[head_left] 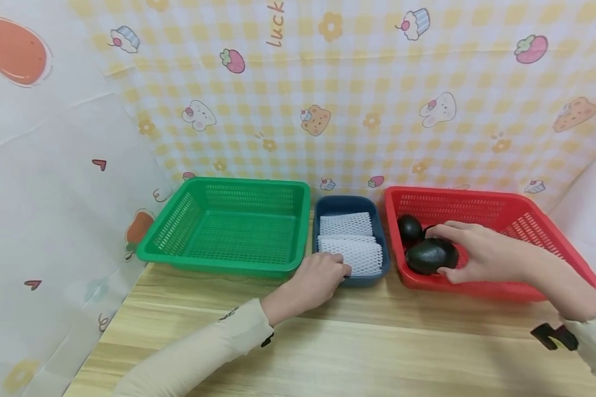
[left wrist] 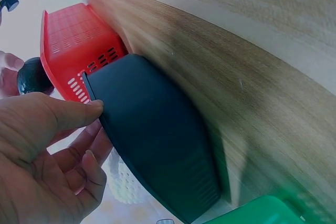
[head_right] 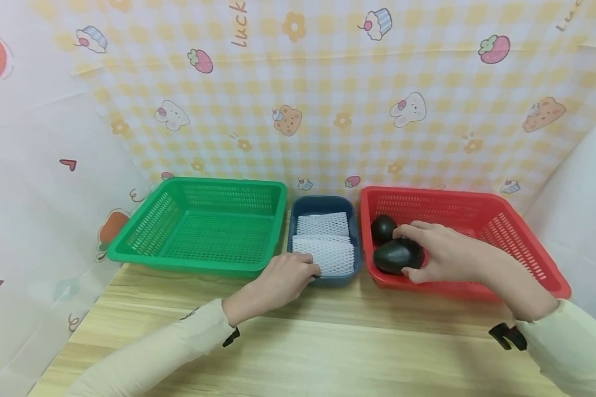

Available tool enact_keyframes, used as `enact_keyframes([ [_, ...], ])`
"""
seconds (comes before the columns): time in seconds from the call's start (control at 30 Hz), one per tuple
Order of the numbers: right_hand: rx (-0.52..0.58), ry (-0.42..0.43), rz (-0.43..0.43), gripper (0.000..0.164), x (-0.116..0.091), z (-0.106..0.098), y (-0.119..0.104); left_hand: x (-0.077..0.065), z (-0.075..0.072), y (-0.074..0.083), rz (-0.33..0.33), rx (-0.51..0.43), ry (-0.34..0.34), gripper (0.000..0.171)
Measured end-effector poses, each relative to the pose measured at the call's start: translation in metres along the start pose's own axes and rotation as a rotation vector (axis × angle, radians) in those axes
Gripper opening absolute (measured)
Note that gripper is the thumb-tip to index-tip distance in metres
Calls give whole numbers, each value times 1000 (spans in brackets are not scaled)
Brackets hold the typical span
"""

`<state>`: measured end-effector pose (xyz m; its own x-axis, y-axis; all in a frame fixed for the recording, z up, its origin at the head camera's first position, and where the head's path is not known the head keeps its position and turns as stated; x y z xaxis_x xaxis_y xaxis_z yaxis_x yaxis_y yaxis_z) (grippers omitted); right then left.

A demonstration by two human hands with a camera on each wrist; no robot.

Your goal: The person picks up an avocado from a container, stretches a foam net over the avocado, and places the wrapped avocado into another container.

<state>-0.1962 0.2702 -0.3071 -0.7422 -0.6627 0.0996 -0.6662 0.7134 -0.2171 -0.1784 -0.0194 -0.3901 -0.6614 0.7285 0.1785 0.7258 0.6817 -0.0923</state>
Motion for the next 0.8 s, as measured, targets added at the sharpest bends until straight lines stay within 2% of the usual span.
enact_keyframes([
  [0.17, 23, 11, -22, 62, 3, 4, -7, -1, 1, -1, -4, -8, -1, 11],
  [0.57, 31, 58, -6, 58, 4, 10, -26, -4, 0, -3, 3, -7, 33, 10],
  [0.8, 46, 27, 26, 59, 2, 16, -40, -4, 2, -3, 4, -23, 38, 10],
])
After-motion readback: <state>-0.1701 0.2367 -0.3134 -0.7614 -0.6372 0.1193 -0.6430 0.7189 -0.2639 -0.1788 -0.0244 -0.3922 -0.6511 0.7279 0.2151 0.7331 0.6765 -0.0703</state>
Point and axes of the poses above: each hand's wrist, its own x-axis towards the middle knuckle, its own z-axis out of the palm, y = z × x, the point moved 3 cm from there along x, towards the middle knuckle, and after that the axes turned 1 degree about z, right-handed, at the moved point
